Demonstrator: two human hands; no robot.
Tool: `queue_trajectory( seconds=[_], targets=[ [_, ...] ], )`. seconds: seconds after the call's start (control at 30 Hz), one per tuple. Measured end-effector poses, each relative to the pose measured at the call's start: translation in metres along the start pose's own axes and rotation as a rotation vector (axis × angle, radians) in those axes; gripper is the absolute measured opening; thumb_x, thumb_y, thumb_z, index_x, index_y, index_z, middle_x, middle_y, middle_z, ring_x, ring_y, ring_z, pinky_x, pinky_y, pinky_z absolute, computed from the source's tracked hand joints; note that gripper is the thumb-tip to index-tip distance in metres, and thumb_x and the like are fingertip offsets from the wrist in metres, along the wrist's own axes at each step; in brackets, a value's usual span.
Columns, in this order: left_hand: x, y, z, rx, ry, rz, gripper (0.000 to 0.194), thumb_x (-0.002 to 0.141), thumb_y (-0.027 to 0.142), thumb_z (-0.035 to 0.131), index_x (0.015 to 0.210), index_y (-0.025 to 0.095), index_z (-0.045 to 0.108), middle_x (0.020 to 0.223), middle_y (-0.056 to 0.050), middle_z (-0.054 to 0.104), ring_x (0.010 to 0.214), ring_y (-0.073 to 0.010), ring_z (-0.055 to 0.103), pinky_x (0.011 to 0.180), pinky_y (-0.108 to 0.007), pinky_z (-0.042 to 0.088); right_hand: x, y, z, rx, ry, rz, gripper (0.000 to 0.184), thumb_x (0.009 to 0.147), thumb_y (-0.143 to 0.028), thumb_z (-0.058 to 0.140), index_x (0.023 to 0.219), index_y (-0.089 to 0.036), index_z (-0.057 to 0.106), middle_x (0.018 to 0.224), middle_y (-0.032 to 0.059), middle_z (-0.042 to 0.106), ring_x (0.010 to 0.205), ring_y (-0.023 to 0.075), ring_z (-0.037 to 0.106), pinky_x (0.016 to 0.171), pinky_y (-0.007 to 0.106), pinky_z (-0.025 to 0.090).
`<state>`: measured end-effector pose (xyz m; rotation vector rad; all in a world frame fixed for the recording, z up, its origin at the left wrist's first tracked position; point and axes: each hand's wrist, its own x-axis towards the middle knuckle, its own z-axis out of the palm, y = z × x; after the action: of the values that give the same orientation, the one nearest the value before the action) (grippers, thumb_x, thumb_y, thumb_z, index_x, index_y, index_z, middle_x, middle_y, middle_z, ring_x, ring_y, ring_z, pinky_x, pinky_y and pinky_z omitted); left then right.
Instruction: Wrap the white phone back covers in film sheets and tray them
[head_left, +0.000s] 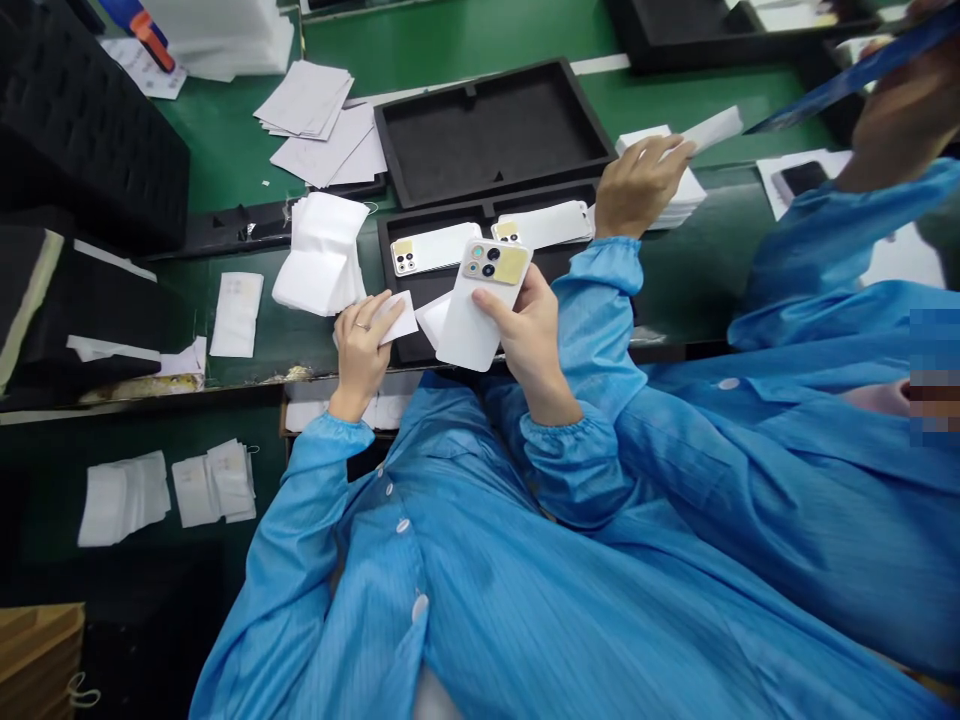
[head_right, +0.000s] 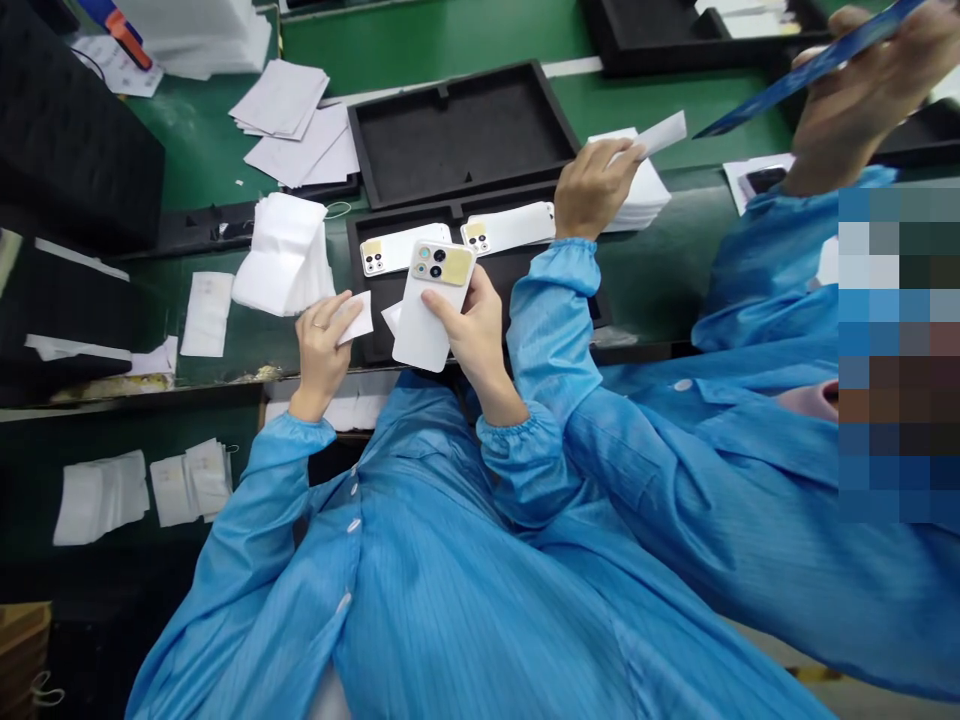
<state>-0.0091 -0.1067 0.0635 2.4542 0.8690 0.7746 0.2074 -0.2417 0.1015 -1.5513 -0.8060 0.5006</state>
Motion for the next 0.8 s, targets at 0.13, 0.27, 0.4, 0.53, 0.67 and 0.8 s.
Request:
queue_trajectory(
  seconds=[0.13, 0.27, 0.4, 0.53, 0.67, 0.8],
  targets=[
    [-0.010, -0.007, 0.013, 0.043, -0.213, -0.053, 0.062, 0.104, 0.018, 0.054, 0.163, 0.033, 0.063, 0.181, -0.009, 0.047, 0.166, -0.0341, 0.047, 0.138, -0.063, 0.037, -0.001, -0.004, 0.001, 0.060, 0.014, -0.018, 0.074, 0.091, -0.080, 0.076, 0.145, -0.030, 0.064, 0.142, 0.0101, 0.076, 0.135, 0.0352, 0.073, 0.116, 0.051, 0.064],
    [-0.023, -0.014, 0.017, -0.015, -0.271, -0.069, 0.068, 0.104, 0.023, 0.057, 0.172, 0.027, 0.051, 0.185, -0.013, 0.039, 0.171, -0.0347, 0.040, 0.141, -0.065, 0.031, -0.002, -0.008, -0.003, 0.043, 0.008, 0.002, 0.073, 0.091, -0.082, 0.075, 0.143, -0.030, 0.066, 0.139, 0.0098, 0.077, 0.135, 0.0359, 0.073, 0.116, 0.052, 0.065],
    [-0.030, -0.013, 0.012, -0.022, -0.253, -0.075, 0.066, 0.104, 0.024, 0.061, 0.169, 0.029, 0.054, 0.181, -0.011, 0.046, 0.170, -0.0335, 0.042, 0.143, -0.065, 0.027, -0.004, -0.003, -0.008, 0.026, 0.007, -0.004, 0.068, 0.092, -0.079, 0.075, 0.139, -0.031, 0.068, 0.138, 0.0096, 0.077, 0.135, 0.0358, 0.073, 0.115, 0.052, 0.065],
    [-0.031, -0.005, 0.012, -0.023, -0.149, -0.071, 0.050, 0.107, 0.021, 0.055, 0.154, 0.029, 0.069, 0.172, -0.008, 0.059, 0.166, -0.0309, 0.049, 0.144, -0.062, 0.026, -0.006, 0.009, -0.011, 0.050, 0.033, 0.013, 0.065, 0.092, -0.075, 0.077, 0.136, -0.029, 0.068, 0.136, 0.0102, 0.077, 0.132, 0.0362, 0.074, 0.115, 0.054, 0.065],
    [-0.032, 0.003, 0.017, -0.090, 0.007, -0.064, 0.038, 0.114, 0.027, 0.047, 0.132, 0.032, 0.081, 0.148, -0.003, 0.079, 0.153, -0.0264, 0.065, 0.143, -0.058, 0.032, -0.010, 0.020, -0.012, 0.058, 0.054, 0.058, 0.067, 0.090, -0.074, 0.079, 0.140, -0.030, 0.065, 0.137, 0.0102, 0.077, 0.133, 0.0380, 0.074, 0.114, 0.056, 0.064],
    [-0.031, 0.006, 0.020, -0.128, 0.103, -0.118, 0.033, 0.115, 0.034, 0.051, 0.124, 0.034, 0.083, 0.136, -0.002, 0.084, 0.140, -0.0258, 0.075, 0.135, -0.058, 0.044, -0.013, 0.029, -0.013, 0.014, 0.060, 0.050, 0.066, 0.093, -0.071, 0.077, 0.145, -0.032, 0.062, 0.140, 0.0097, 0.076, 0.134, 0.0372, 0.074, 0.115, 0.056, 0.064]
  ],
)
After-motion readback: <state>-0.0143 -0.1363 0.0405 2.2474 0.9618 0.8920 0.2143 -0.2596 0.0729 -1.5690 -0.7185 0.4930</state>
